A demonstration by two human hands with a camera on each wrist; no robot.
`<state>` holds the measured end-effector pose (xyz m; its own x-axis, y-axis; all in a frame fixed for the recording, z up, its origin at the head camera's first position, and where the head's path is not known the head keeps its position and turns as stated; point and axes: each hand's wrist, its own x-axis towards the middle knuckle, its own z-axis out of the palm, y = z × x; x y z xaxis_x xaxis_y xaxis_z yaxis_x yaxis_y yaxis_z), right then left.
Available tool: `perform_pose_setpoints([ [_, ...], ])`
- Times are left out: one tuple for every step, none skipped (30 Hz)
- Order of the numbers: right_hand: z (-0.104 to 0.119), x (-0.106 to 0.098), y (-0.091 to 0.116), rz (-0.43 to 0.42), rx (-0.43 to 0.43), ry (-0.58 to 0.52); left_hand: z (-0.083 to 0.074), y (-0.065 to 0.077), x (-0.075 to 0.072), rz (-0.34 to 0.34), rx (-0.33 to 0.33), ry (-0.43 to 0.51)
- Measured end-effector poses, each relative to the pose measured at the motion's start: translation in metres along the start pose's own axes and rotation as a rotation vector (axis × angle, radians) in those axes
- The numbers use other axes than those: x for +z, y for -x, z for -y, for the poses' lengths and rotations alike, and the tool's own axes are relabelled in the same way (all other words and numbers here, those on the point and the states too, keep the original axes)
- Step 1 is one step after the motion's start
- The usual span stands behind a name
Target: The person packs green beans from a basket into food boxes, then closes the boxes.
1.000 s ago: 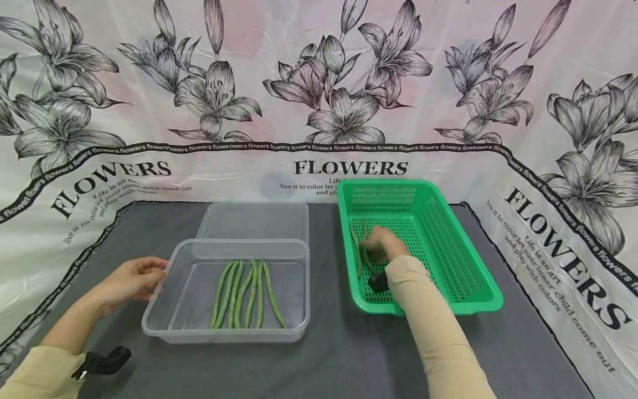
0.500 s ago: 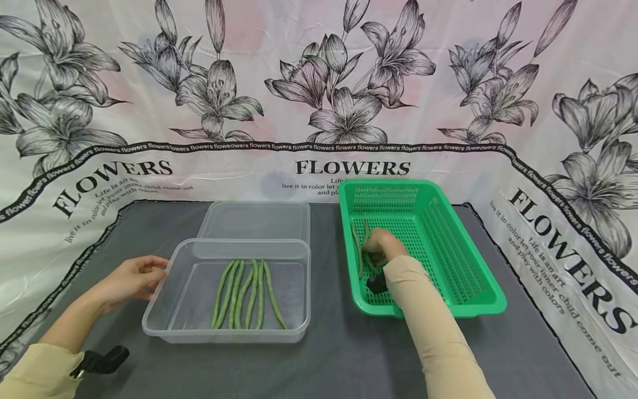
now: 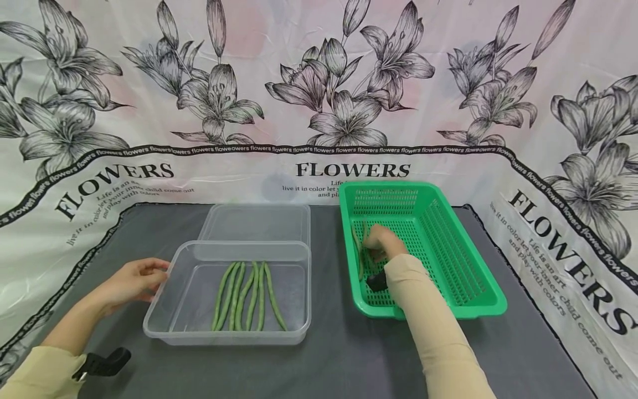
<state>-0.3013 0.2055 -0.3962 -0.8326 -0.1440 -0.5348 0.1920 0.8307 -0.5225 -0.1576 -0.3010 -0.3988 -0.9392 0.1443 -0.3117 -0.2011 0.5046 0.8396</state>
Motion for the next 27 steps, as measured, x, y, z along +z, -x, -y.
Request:
perform_pose_setpoints([
  [0.003, -0.003, 0.004, -0.011, -0.004, -0.015, 0.0, 0.0, 0.0, 0.0, 0.0, 0.003],
  [0.007, -0.006, 0.009, -0.023, -0.01, -0.009, 0.0, 0.0, 0.0, -0.002, 0.002, 0.004],
  [0.012, -0.01, 0.015, -0.032, -0.013, -0.005, 0.0, 0.0, 0.0, -0.002, 0.005, 0.004],
  [0.014, -0.015, 0.019, -0.036, -0.024, -0.009, 0.0, 0.0, -0.001, -0.001, 0.009, 0.003],
  [0.016, -0.019, 0.021, -0.043, -0.024, -0.01, 0.0, 0.0, -0.001, -0.001, 0.008, 0.003],
  [0.018, -0.024, 0.024, -0.049, -0.03, -0.015, 0.0, -0.001, -0.001, -0.005, 0.005, 0.003],
  [0.019, -0.03, 0.027, -0.056, -0.043, -0.021, 0.0, -0.001, -0.002, -0.005, 0.009, 0.001],
  [0.021, -0.034, 0.03, -0.069, -0.048, -0.011, 0.0, -0.001, -0.002, -0.006, 0.01, -0.001],
  [0.023, -0.038, 0.034, -0.082, -0.054, -0.003, 0.0, -0.001, -0.002, -0.003, 0.01, -0.003],
  [0.025, -0.042, 0.038, -0.092, -0.066, -0.003, 0.0, -0.001, -0.002, -0.002, 0.007, -0.002],
  [0.027, -0.045, 0.04, -0.112, -0.076, 0.002, 0.0, -0.001, -0.002, -0.001, 0.008, -0.003],
  [0.03, -0.049, 0.044, -0.127, -0.088, 0.007, 0.0, 0.0, -0.001, -0.003, 0.005, -0.002],
  [0.032, -0.051, 0.047, -0.142, -0.099, 0.015, -0.001, -0.001, -0.001, -0.002, 0.006, -0.001],
  [0.035, -0.053, 0.049, -0.157, -0.1, 0.022, -0.001, -0.001, -0.001, -0.002, 0.005, 0.0],
  [0.037, -0.055, 0.051, -0.167, -0.111, 0.031, -0.001, -0.001, -0.001, 0.0, 0.008, 0.0],
  [0.039, -0.057, 0.052, -0.172, -0.121, 0.035, -0.001, -0.001, -0.002, 0.001, 0.009, 0.0],
  [0.041, -0.059, 0.054, -0.178, -0.129, 0.043, -0.001, -0.002, -0.002, 0.002, 0.01, -0.001],
  [0.044, -0.06, 0.056, -0.179, -0.135, 0.049, -0.001, -0.002, -0.002, 0.002, 0.008, -0.001],
  [0.046, -0.061, 0.057, -0.186, -0.143, 0.054, -0.001, -0.002, -0.002, 0.004, 0.01, -0.001],
  [0.048, -0.062, 0.058, -0.193, -0.153, 0.058, -0.001, -0.002, -0.002, 0.005, 0.009, -0.002],
  [0.05, -0.062, 0.059, -0.2, -0.16, 0.067, -0.001, -0.002, -0.002, 0.005, 0.009, -0.003],
  [0.053, -0.063, 0.06, -0.207, -0.169, 0.066, -0.001, -0.001, -0.002, 0.005, 0.008, -0.004],
  [0.056, -0.063, 0.062, -0.212, -0.181, 0.068, -0.002, -0.001, -0.001, 0.005, 0.006, -0.005],
  [0.058, -0.063, 0.063, -0.218, -0.185, 0.068, -0.002, -0.001, -0.001, 0.006, 0.005, -0.006],
  [0.062, -0.063, 0.065, -0.222, -0.193, 0.068, -0.002, -0.001, -0.001, 0.006, 0.005, -0.005],
  [0.065, -0.063, 0.066, -0.227, -0.2, 0.07, -0.002, 0.0, -0.001, 0.006, 0.005, -0.005],
  [0.068, -0.062, 0.068, -0.23, -0.206, 0.072, -0.002, 0.0, -0.001, 0.006, 0.006, -0.005],
])
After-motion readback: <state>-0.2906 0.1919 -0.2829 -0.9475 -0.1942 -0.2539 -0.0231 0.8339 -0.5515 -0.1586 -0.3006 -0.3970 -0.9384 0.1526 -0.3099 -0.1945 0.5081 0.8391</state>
